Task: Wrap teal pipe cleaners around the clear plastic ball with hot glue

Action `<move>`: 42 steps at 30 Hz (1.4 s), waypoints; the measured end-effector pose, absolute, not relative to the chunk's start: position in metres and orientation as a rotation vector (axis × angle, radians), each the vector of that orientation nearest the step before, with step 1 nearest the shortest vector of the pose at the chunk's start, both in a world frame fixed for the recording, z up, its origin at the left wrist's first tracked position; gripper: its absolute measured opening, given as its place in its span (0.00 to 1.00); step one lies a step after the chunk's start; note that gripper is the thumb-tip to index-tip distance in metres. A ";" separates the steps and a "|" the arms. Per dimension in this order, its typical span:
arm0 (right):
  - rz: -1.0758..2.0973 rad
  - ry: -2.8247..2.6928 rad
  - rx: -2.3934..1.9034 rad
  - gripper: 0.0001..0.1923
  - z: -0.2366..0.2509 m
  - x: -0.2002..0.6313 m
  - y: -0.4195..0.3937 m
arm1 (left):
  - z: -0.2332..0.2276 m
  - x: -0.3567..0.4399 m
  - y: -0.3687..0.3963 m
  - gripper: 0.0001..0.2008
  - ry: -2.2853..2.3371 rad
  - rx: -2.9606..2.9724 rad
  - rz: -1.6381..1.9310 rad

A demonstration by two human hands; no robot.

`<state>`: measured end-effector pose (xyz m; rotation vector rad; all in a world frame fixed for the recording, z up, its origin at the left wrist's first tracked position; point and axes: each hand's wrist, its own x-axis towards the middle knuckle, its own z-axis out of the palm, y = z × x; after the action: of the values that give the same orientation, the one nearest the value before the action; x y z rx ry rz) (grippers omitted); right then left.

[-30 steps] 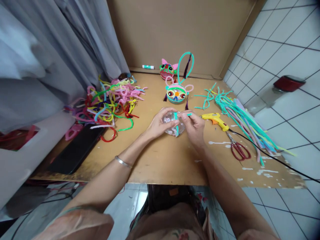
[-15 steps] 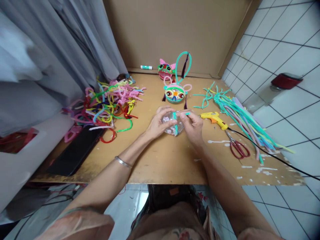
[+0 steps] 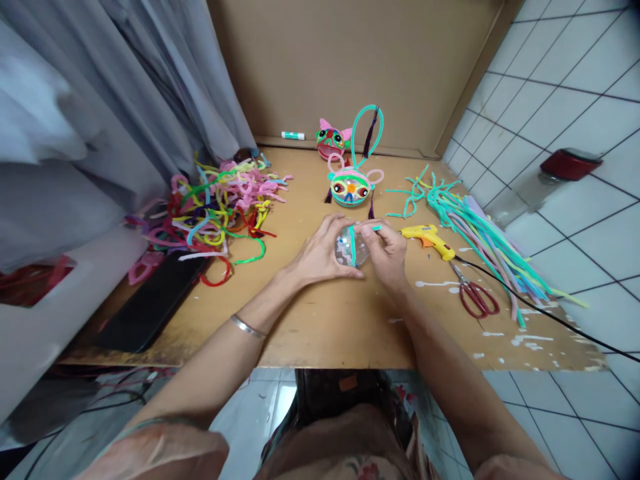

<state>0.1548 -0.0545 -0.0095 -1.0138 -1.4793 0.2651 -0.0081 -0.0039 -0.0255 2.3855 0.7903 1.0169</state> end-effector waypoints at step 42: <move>0.721 -1.202 -1.301 0.36 -0.041 0.155 -0.034 | -0.032 0.005 -0.004 0.43 0.840 1.706 1.102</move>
<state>0.1548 -0.0341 -0.0411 -1.3008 -1.2020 0.7212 0.0048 -0.0045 -0.0322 1.7061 0.8405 1.1023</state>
